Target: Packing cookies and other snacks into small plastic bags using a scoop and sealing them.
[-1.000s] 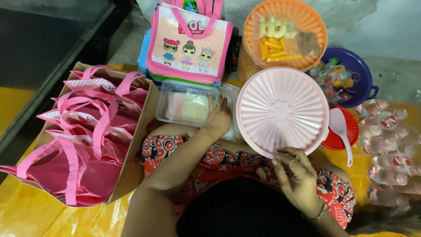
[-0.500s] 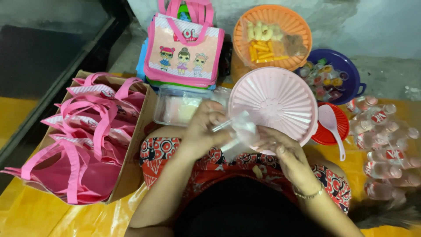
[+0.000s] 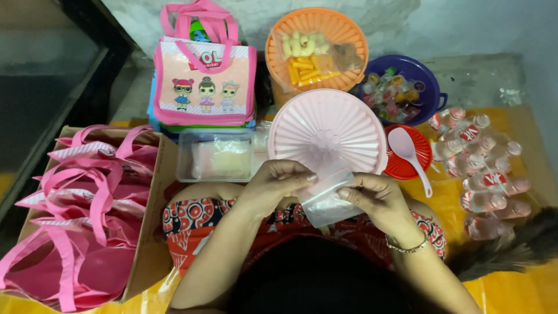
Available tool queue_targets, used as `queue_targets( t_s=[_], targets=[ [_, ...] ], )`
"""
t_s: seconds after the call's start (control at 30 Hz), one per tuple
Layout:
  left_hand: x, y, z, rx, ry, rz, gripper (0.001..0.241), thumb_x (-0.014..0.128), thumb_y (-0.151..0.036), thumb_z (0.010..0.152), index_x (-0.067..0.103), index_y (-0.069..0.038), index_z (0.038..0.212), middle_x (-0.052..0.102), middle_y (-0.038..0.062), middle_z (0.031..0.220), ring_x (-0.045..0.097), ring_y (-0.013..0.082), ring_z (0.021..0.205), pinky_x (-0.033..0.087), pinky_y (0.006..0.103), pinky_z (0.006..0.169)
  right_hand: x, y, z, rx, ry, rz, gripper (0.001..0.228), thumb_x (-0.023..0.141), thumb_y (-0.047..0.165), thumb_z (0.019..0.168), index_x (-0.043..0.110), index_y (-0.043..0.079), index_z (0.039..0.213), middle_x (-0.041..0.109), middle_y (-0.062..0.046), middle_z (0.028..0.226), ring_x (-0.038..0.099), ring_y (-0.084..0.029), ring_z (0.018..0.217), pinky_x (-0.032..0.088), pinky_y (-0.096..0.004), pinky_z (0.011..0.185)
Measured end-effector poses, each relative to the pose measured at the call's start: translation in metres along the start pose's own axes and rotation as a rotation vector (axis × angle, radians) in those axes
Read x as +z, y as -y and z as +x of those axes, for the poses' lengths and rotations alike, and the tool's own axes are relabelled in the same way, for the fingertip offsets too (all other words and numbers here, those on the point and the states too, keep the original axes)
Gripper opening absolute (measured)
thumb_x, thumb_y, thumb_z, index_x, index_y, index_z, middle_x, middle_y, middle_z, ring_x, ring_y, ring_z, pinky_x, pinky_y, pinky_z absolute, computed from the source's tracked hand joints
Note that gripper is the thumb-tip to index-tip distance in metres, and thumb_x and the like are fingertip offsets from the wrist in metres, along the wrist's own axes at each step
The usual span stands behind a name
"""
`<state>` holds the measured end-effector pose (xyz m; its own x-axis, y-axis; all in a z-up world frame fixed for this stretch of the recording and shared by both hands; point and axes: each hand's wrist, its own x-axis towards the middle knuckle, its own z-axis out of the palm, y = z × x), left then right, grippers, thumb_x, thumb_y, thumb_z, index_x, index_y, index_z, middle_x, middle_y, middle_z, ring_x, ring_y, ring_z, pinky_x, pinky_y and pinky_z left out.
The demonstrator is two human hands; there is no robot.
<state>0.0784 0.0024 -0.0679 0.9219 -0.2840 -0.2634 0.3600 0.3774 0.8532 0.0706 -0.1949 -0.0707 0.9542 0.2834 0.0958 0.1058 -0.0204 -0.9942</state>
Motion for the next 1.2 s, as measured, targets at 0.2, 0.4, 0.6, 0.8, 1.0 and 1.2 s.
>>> queue_targets(
  t_s=[0.2, 0.4, 0.6, 0.8, 1.0, 1.2],
  targets=[
    [0.004, -0.002, 0.008, 0.194, 0.073, 0.268, 0.017, 0.067, 0.001, 0.068, 0.063, 0.003, 0.085, 0.054, 0.010, 0.066, 0.057, 0.0117, 0.061, 0.052, 0.0230, 0.048, -0.009, 0.027, 0.005, -0.094, 0.200, -0.094, 0.014, 0.067, 0.001, 0.066, 0.066, -0.002, 0.080, 0.064, -0.010, 0.069, 0.054, -0.013, 0.065, 0.047, -0.026, 0.053],
    [0.020, -0.011, -0.004, 0.424, 0.163, 0.506, 0.022, 0.066, 0.003, 0.066, 0.063, -0.001, 0.087, 0.061, 0.009, 0.065, 0.059, 0.0146, 0.065, 0.052, 0.0262, 0.061, -0.007, 0.028, 0.009, -0.201, 0.169, -0.035, 0.004, 0.064, -0.002, 0.068, 0.063, -0.004, 0.071, 0.060, -0.013, 0.064, 0.055, -0.016, 0.060, 0.045, -0.024, 0.052],
    [0.020, -0.011, 0.000, 0.408, 0.160, 0.295, 0.032, 0.071, -0.009, 0.067, 0.060, 0.003, 0.095, 0.061, 0.013, 0.073, 0.058, 0.0171, 0.072, 0.051, 0.0314, 0.067, 0.002, 0.020, 0.004, -0.255, -0.049, 0.061, 0.012, 0.062, -0.003, 0.070, 0.055, -0.003, 0.061, 0.046, -0.007, 0.056, 0.042, -0.011, 0.051, 0.036, -0.020, 0.048],
    [0.017, 0.012, 0.007, 0.370, 0.148, 0.271, 0.013, 0.067, -0.002, 0.069, 0.064, 0.001, 0.082, 0.063, 0.012, 0.068, 0.058, 0.0153, 0.068, 0.050, 0.0282, 0.066, 0.011, 0.012, 0.003, -0.229, -0.099, 0.191, 0.019, 0.065, -0.005, 0.069, 0.048, -0.002, 0.061, 0.048, -0.009, 0.057, 0.043, -0.011, 0.053, 0.035, -0.020, 0.048],
    [0.024, -0.003, 0.001, 0.397, 0.085, 0.402, 0.011, 0.067, 0.000, 0.068, 0.066, -0.002, 0.079, 0.063, 0.007, 0.065, 0.055, 0.0106, 0.066, 0.048, 0.0256, 0.065, 0.004, 0.022, -0.003, -0.199, -0.162, -0.185, 0.053, 0.080, 0.008, 0.051, 0.054, 0.000, 0.097, 0.053, -0.008, 0.075, 0.050, -0.013, 0.070, 0.047, -0.022, 0.046],
    [0.029, -0.006, -0.002, 0.306, 0.028, 0.508, 0.010, 0.070, -0.006, 0.067, 0.065, -0.008, 0.075, 0.063, -0.001, 0.067, 0.056, 0.0036, 0.062, 0.046, 0.0160, 0.058, 0.011, 0.051, -0.011, -0.559, -0.142, -0.805, 0.020, 0.063, 0.024, 0.074, 0.063, 0.008, 0.085, 0.044, -0.006, 0.084, 0.042, -0.020, 0.076, 0.036, -0.029, 0.067]
  ],
)
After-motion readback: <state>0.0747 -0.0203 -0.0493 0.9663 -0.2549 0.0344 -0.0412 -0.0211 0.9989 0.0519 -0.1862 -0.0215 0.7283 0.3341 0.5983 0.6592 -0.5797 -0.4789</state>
